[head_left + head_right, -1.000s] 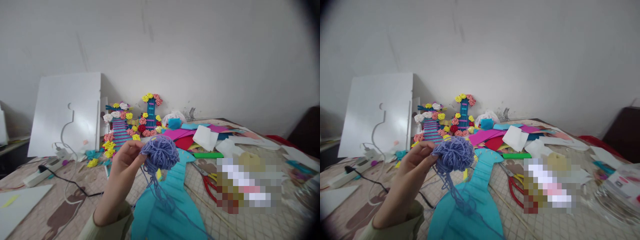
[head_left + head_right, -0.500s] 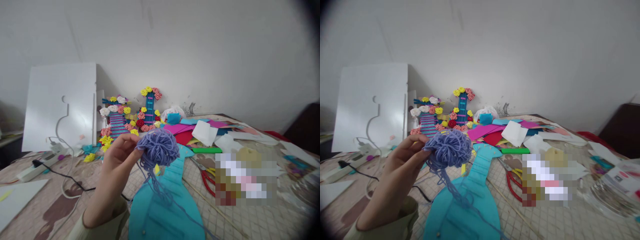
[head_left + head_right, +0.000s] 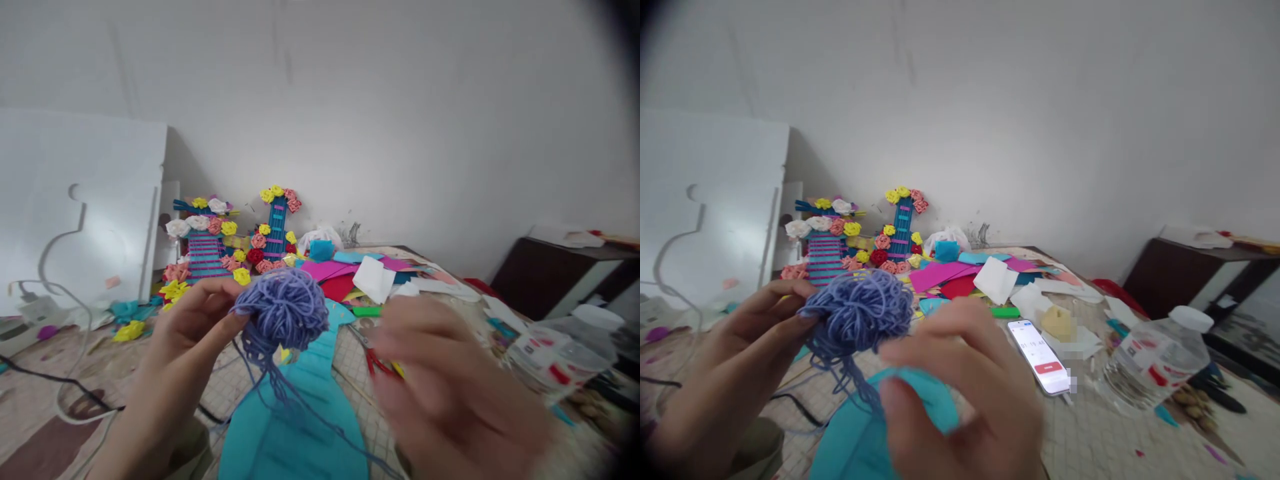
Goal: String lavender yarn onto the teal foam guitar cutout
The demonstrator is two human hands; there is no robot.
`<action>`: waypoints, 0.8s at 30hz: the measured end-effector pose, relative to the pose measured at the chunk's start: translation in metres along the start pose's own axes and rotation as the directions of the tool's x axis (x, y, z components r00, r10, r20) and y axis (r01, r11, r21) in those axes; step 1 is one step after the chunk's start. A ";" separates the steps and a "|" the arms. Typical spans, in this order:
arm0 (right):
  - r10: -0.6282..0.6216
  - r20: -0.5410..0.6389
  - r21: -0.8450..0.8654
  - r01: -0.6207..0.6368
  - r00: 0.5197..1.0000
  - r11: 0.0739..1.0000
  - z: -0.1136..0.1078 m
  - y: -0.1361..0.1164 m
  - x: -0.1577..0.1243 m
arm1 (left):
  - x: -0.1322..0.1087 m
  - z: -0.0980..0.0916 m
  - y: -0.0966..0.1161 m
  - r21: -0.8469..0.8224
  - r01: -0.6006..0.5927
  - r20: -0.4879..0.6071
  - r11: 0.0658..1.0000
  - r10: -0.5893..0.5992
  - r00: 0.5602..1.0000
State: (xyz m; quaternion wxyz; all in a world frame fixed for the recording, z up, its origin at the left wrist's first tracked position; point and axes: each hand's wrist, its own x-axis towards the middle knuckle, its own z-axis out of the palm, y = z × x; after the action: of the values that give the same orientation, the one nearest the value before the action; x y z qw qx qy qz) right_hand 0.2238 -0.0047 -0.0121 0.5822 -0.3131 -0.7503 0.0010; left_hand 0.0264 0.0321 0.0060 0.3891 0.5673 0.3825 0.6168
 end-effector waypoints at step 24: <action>0.086 0.203 -0.008 -0.086 0.975 0.996 0.011 0.002 0.021 | 0.006 -0.003 -0.003 0.037 0.054 -0.042 0.998 -0.052 0.998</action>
State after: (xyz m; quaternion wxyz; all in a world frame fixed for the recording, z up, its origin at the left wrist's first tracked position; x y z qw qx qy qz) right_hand 0.2123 0.0105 0.0020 0.5019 -0.3434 -0.7917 0.0585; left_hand 0.0231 0.0389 0.0058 0.3865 0.5516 0.4170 0.6103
